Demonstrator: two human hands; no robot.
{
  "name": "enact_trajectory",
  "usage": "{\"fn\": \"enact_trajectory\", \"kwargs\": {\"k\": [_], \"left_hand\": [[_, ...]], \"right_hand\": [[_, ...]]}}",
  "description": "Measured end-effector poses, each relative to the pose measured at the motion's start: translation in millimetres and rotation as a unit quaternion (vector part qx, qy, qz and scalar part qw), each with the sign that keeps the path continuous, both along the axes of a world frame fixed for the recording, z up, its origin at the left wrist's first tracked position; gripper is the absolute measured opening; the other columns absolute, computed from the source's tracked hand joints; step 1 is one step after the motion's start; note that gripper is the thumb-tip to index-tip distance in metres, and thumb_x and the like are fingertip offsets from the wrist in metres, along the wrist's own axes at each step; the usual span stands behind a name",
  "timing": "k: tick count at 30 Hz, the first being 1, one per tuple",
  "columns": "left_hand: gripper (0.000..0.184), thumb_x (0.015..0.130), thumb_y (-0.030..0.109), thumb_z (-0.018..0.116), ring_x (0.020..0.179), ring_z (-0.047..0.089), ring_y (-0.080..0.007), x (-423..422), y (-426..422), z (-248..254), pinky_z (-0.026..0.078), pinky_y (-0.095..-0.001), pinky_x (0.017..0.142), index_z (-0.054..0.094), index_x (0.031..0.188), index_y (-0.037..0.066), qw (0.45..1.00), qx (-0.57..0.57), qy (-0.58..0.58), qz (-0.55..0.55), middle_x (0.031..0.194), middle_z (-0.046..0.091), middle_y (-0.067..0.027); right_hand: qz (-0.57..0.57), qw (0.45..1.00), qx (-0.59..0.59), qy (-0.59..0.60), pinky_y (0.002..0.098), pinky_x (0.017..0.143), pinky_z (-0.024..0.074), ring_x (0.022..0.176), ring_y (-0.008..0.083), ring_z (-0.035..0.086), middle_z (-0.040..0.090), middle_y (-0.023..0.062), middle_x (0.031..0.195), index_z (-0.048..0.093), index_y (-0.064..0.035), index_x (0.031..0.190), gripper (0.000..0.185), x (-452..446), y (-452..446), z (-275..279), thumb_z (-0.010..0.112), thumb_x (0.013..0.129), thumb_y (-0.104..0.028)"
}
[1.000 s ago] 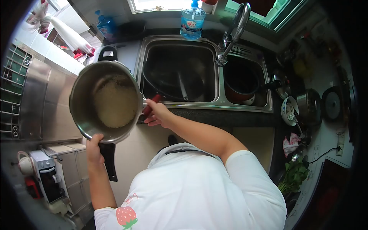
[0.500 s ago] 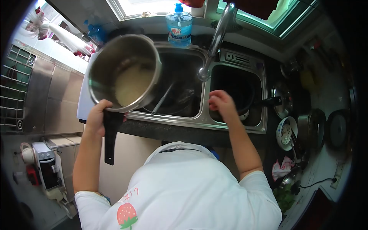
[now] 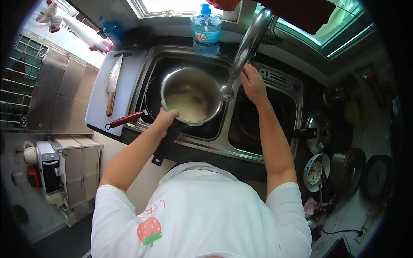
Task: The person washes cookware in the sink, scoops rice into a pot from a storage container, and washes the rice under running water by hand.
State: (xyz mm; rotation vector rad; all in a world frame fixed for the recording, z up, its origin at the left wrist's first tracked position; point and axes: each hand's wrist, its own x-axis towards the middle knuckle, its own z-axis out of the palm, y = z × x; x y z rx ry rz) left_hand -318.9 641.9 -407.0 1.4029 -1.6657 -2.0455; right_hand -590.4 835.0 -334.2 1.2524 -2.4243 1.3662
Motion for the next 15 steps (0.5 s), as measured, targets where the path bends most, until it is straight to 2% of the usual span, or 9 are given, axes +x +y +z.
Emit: {"fn": "enact_trajectory", "kwargs": {"k": [3, 4, 7, 8, 11, 12, 15], "left_hand": [[0.044, 0.067, 0.007, 0.053, 0.066, 0.062, -0.0269, -13, 10, -37, 0.054, -0.0346, 0.06, 0.049, 0.11, -0.004, 1.0, -0.011, 0.0, -0.004, 0.085, 0.059, -0.0168], [0.046, 0.067, 0.009, 0.054, 0.075, 0.06, -0.0247, -17, 16, -31, 0.051, -0.033, 0.066, 0.049, 0.111, -0.003, 1.0, 0.022, -0.01, -0.017, 0.09, 0.059, -0.0154], [0.048, 0.067, 0.01, 0.055, 0.09, 0.056, -0.0222, -25, 32, -20, 0.046, -0.0313, 0.078, 0.05, 0.112, -0.002, 1.0, 0.01, 0.009, -0.015, 0.098, 0.058, -0.0134], [0.053, 0.066, 0.012, 0.056, 0.1, 0.051, -0.0204, -25, 30, -15, 0.039, -0.0302, 0.087, 0.047, 0.117, -0.001, 0.996, 0.078, 0.003, -0.041, 0.106, 0.055, -0.0121], [0.06, 0.066, 0.012, 0.056, 0.103, 0.049, -0.0208, -26, 31, -12, 0.038, -0.03, 0.09, 0.042, 0.122, -0.001, 0.998, 0.053, 0.015, -0.019, 0.111, 0.053, -0.0122], [0.061, 0.066, 0.012, 0.057, 0.103, 0.049, -0.0209, -27, 29, -11, 0.037, -0.0301, 0.09, 0.04, 0.124, 0.0, 0.998, 0.058, 0.018, -0.017, 0.111, 0.053, -0.0121], [0.065, 0.066, 0.013, 0.057, 0.106, 0.048, -0.0211, -28, 22, -14, 0.036, -0.0302, 0.092, 0.037, 0.126, 0.001, 0.997, 0.069, 0.033, -0.019, 0.113, 0.052, -0.0118]], "right_hand": [[0.017, 0.995, 0.073, -0.073, 0.0362, 0.094, 0.0379, 0.11, 0.0278, 0.052, 0.059, 0.0101, 0.114, 0.057, -0.0077, 0.114, 0.036, 2, 5, -7, 0.052, 0.09, -0.034], [0.021, 0.99, 0.1, -0.098, 0.0366, 0.095, 0.037, 0.111, 0.0276, 0.052, 0.059, 0.0099, 0.115, 0.056, -0.0077, 0.115, 0.038, 7, 11, -9, 0.05, 0.09, -0.036], [0.04, 0.966, -0.108, -0.23, 0.0366, 0.096, 0.0365, 0.111, 0.0244, 0.053, 0.059, 0.009, 0.115, 0.057, -0.0067, 0.114, 0.043, 32, 20, -3, 0.044, 0.093, -0.042], [0.037, 0.959, -0.159, -0.23, 0.0338, 0.095, 0.0368, 0.108, 0.0202, 0.054, 0.06, 0.0084, 0.113, 0.057, -0.0053, 0.113, 0.037, 49, 14, 17, 0.048, 0.093, -0.036], [0.086, 0.981, -0.066, -0.161, 0.0298, 0.088, 0.0417, 0.102, 0.0167, 0.056, 0.062, 0.0079, 0.107, 0.056, -0.0049, 0.113, 0.029, 74, -12, 39, 0.054, 0.092, -0.025], [0.061, 0.965, -0.09, -0.238, 0.0246, 0.078, 0.045, 0.092, 0.0132, 0.06, 0.064, 0.0065, 0.099, 0.056, -0.0033, 0.108, 0.021, 70, -23, 22, 0.056, 0.091, -0.015], [0.076, 0.955, -0.122, -0.261, 0.0223, 0.073, 0.0458, 0.084, 0.0114, 0.062, 0.064, 0.0059, 0.093, 0.056, -0.0022, 0.1, 0.015, 76, -55, 26, 0.051, 0.093, -0.014]]}}
